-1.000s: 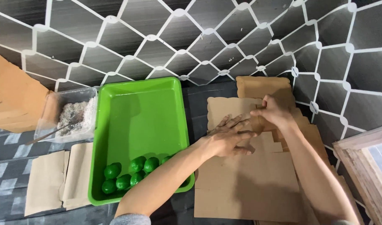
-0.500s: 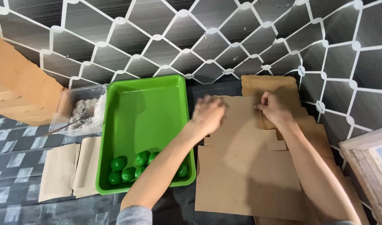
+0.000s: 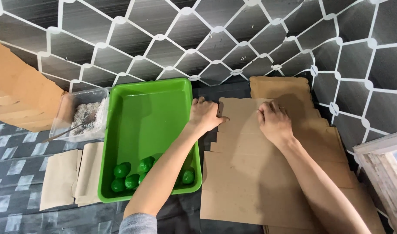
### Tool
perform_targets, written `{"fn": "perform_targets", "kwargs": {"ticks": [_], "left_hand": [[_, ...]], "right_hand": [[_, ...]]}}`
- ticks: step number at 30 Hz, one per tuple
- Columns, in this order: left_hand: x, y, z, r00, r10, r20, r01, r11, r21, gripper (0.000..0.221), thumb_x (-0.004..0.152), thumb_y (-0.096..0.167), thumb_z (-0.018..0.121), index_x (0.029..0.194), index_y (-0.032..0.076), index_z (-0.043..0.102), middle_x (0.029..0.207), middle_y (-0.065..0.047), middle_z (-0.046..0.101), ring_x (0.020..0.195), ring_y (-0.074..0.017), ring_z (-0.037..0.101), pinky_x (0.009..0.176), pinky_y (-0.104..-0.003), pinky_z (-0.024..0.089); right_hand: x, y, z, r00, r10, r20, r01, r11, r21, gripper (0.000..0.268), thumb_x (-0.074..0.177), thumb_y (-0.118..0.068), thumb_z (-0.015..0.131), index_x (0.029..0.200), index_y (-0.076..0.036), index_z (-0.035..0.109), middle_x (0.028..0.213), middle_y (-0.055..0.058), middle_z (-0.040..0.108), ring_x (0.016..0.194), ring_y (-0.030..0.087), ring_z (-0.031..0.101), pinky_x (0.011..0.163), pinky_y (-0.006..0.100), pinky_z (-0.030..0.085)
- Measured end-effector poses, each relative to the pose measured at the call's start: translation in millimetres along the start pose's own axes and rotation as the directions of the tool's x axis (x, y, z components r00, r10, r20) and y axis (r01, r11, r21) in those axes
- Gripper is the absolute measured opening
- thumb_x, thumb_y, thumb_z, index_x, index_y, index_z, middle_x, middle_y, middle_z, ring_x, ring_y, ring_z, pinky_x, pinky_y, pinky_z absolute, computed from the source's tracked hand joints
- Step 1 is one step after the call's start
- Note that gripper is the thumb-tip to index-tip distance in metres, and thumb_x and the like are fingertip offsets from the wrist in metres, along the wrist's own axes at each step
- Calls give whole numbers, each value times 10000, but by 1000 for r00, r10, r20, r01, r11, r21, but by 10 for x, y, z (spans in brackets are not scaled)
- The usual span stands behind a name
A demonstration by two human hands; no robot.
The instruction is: Folding cardboard sheets into boxes for food packaging.
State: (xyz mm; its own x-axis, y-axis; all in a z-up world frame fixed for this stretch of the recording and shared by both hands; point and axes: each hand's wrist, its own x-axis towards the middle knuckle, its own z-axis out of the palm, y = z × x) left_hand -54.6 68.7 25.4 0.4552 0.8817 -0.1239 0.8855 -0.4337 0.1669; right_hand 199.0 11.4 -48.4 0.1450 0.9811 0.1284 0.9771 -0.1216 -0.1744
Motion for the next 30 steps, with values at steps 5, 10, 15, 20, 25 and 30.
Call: {"fn": "perform_targets", "kwargs": {"ticks": [5, 10, 15, 20, 25, 30], "left_hand": [[53, 21, 124, 999, -45, -21, 41, 990, -137, 348, 811, 516, 747, 764, 190, 635, 829, -78, 720, 957, -339, 703, 861, -451, 510], [154, 5, 327, 995, -41, -93, 8, 942, -336, 278, 762, 339, 820, 821, 144, 630, 770, -93, 713, 849, -381, 743, 734, -445, 604], [214, 0, 399, 990, -108, -95, 59, 905, -421, 285, 714, 300, 851, 852, 150, 652, 741, -38, 745, 804, -329, 759, 697, -421, 634], [393, -74, 586, 978, -202, -59, 144, 847, -511, 163, 785, 220, 788, 911, 157, 707, 778, -44, 757, 769, -315, 762, 691, -392, 632], [274, -78, 489, 985, -169, 24, 139, 712, -688, 79, 892, 170, 704, 943, 185, 763, 751, 14, 773, 619, -113, 754, 725, -275, 617], [327, -65, 566, 996, -90, 28, 82, 682, -727, 228, 883, 186, 787, 1102, 122, 773, 992, -106, 798, 895, -282, 771, 815, -356, 631]], "right_hand": [[-80, -97, -152, 986, -143, -86, 138, 989, -61, 144, 1025, -400, 543, 1117, -332, 631, 1097, 16, 566, 1101, 332, 651, 911, 480, 564], [-151, -190, -187, 923, -333, -194, 310, 941, -137, 127, 932, -403, 625, 1026, -388, 709, 1211, -58, 567, 1206, 271, 576, 955, 476, 477], [-292, -509, -502, 804, -551, -222, 523, 834, -175, 179, 907, -464, 648, 900, -344, 781, 1140, -96, 730, 1286, 149, 580, 1043, 429, 355], [-381, -675, -649, 820, -571, 21, 572, 820, -15, 297, 978, -428, 560, 986, -227, 779, 1236, -33, 703, 1351, 224, 541, 1115, 481, 373], [-354, -703, -710, 821, -534, 203, 548, 836, -16, 345, 1014, -457, 481, 1156, -277, 739, 1442, -91, 610, 1468, 198, 424, 1184, 548, 315], [-376, -750, -828, 819, -540, 195, 552, 834, -11, 362, 1007, -486, 487, 1046, -252, 761, 1328, -70, 686, 1461, 196, 441, 1197, 573, 309]]}}
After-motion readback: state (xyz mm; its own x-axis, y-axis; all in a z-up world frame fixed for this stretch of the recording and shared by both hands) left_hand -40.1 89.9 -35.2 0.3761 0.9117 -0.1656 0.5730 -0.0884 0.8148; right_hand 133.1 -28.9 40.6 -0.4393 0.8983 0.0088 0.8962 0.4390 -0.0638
